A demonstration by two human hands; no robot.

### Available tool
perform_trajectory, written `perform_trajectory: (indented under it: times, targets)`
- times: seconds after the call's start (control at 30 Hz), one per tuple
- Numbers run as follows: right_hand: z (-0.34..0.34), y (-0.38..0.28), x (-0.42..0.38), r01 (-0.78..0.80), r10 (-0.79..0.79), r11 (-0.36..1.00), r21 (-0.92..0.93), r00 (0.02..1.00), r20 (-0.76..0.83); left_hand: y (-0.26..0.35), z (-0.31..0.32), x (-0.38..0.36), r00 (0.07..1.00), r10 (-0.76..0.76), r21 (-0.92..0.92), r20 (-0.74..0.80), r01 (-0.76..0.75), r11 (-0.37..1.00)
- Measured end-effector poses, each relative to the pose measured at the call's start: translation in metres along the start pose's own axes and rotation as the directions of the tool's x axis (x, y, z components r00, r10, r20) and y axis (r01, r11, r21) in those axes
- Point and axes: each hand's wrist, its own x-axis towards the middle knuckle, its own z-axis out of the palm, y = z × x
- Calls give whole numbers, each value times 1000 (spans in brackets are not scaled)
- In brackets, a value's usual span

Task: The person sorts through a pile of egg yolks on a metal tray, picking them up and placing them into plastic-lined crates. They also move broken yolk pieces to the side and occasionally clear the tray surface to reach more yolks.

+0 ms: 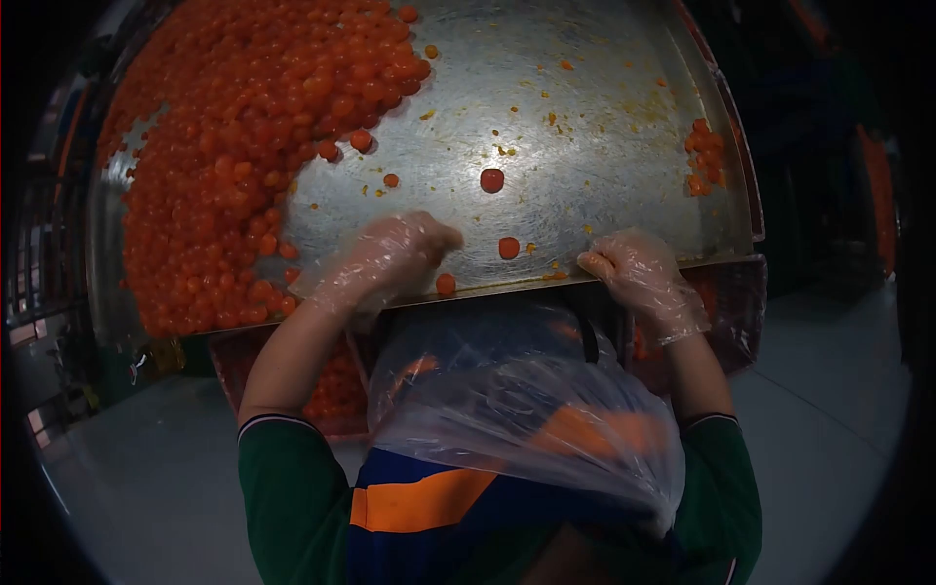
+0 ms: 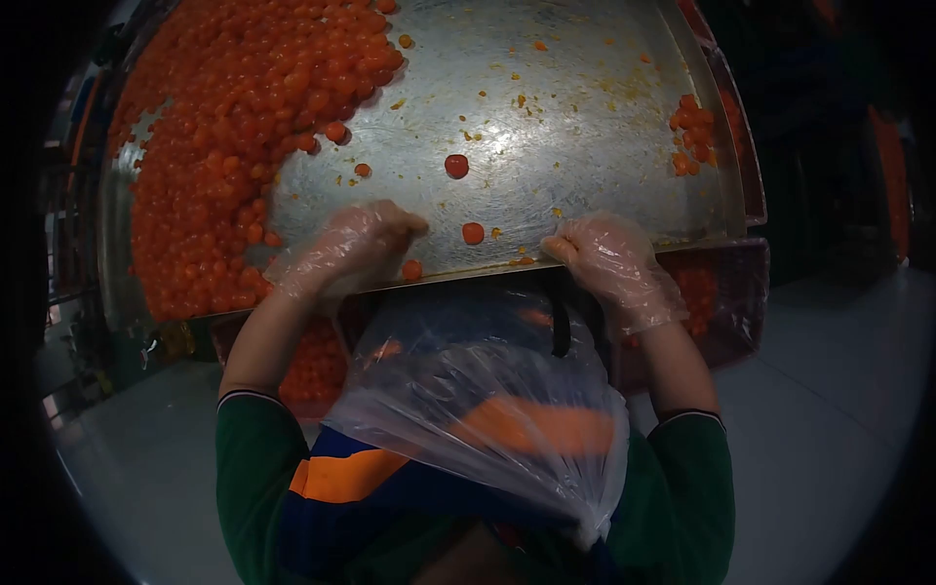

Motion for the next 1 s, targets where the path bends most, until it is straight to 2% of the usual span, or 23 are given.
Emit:
perform_trajectory:
  times: [0.03, 0.1, 0.13, 0.17, 0.2, 0.3, 0.37, 0.43, 0.47, 0.53, 0.57, 0.6, 0.67, 0.7, 0.73, 0.77, 0.8, 0.83, 0.87, 0.9, 0.93, 0.97, 1.0]
  targets:
    - [-2, -14, 7, 18, -18, 1000, -8, 1000, -2, 12, 2, -7, 997, 66, -16, 31, -65, 998]
    - [-4, -40, 19, 39, -26, 981, 192, 997, -70, 25, 6, -8, 992, 58, -132, 112, -43, 990]
    - [1, -52, 28, 52, -39, 981, 189, 997, -72, 31, 3, -8, 968, -79, -164, 240, 120, 979]
    - [10, -62, 40, 190, -187, 970, 148, 982, -34, 35, -1, -10, 909, -201, -175, 367, 279, 944]
    - [15, -69, 48, 323, -326, 939, 115, 945, 6, 34, -6, -14, 910, -205, -170, 359, 280, 945]
    - [13, -83, 56, 404, -393, 912, -73, 910, 132, 24, -18, -26, 887, -246, -301, 390, 376, 877]
    - [5, -88, 60, 348, -329, 922, -171, 936, 129, 14, -21, -29, 919, -380, -315, 102, 392, 864]
    - [0, -77, 70, 300, -301, 944, -135, 954, 17, -10, -35, -11, 846, -503, -171, -178, 477, 862]
    - [-1, -75, 72, 412, -426, 905, -111, 865, -264, -19, -46, -3, 800, -505, -154, -324, 482, 863]
    - [-17, -78, 77, 451, -441, 889, -80, 793, -420, -37, -59, 16, 726, -418, -75, -546, 455, 888]
    - [-13, -80, 86, 382, -311, 912, 150, 882, -354, -48, -56, 27, 702, -344, -12, -624, 431, 902]
    - [-3, -78, 101, 286, -191, 881, 376, 944, -270, -59, -48, 36, 728, -361, -8, -583, 439, 899]
    - [17, -74, 120, 335, -303, 941, 39, 891, -338, -52, -46, 49, 771, -457, -129, -444, 450, 884]
    - [19, -72, 124, 331, -257, 920, 210, 913, -316, -44, -52, 54, 782, -528, -254, -332, 465, 848]
    - [23, -68, 127, 326, -226, 866, 380, 932, -285, -41, -46, 63, 802, -497, -236, -332, 439, 867]
    - [21, -62, 126, 403, -255, 640, 654, 915, -313, -39, -34, 72, 769, -491, -453, -409, 295, 841]
    - [21, -56, 123, 164, -107, 247, 955, 984, -141, -37, -24, 80, 719, -510, -637, -472, 121, 761]
    - [11, -55, 111, -103, -68, -234, 967, 994, 89, 6, -31, 82, 713, -413, -658, -567, -91, 748]
    - [10, -52, 106, -110, -138, -543, 833, 990, 41, 32, -29, 90, 748, -139, -449, -649, -229, 864]
    - [21, -40, 108, -233, -383, -739, 632, 917, -109, 56, -28, 97, 733, 151, -213, -664, -379, 901]
    - [31, -27, 110, -407, -540, -822, 397, 777, -322, 98, -28, 99, 768, 281, 70, -576, -296, 953]
    - [4, -49, 72, 137, -4, -841, 524, 966, -258, 134, -26, 100, 810, 375, 358, -450, -221, 907]
    - [0, -49, 47, 430, 129, -641, 636, 877, -463, 151, -22, 104, 775, 447, 291, -446, -347, 892]
